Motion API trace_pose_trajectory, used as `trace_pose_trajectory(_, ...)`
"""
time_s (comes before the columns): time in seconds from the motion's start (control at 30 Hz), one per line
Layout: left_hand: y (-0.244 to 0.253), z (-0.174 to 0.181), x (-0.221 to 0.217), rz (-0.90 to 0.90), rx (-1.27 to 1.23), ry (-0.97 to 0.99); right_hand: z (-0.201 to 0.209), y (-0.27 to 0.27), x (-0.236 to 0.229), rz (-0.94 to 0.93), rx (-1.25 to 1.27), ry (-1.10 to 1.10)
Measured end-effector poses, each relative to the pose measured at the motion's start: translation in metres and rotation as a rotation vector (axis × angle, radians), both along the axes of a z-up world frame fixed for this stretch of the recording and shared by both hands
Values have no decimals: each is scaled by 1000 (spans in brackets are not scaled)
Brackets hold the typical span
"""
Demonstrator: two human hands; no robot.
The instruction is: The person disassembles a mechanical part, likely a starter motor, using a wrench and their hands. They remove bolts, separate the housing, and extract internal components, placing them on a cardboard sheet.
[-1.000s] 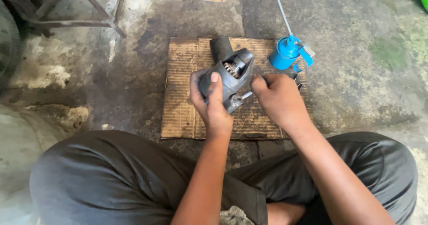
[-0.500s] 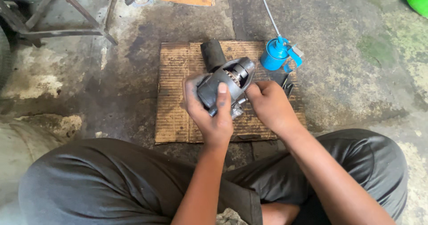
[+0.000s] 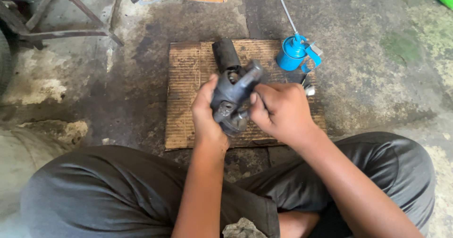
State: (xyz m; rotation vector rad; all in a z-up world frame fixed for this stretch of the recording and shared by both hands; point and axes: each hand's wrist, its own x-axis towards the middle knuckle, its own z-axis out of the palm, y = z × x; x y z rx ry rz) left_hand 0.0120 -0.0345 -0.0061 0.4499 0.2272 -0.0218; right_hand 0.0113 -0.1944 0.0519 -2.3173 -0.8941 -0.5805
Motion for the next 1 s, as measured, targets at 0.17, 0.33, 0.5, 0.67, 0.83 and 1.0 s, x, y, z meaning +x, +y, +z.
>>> trace_pose_trajectory(0.17, -12, -5, -4, -185, -60, 124, 9, -17, -1, 168, -116, -258)
trace_pose_trajectory(0.33, -23, -4, -4, -142, -25, 85, 2, -18, -6, -219, 50, -47)
trace_pose_trajectory(0.5, -19, -8, 1, 157, 30, 33, -2, -2, -7, -438, 79, 319)
trace_pose_trajectory(0.67, -13, -15, 2, 327, 196, -4, -8, 12, -9, -430, 136, 431)
trace_pose_trajectory(0.83, -17, -9, -5, 372, 310, -196, -5, 12, -8, -502, 160, 587)
trace_pose_trajectory(1.0, -23, -1, -19, 483, 631, -332, -11, 9, -8, -478, 175, 566)
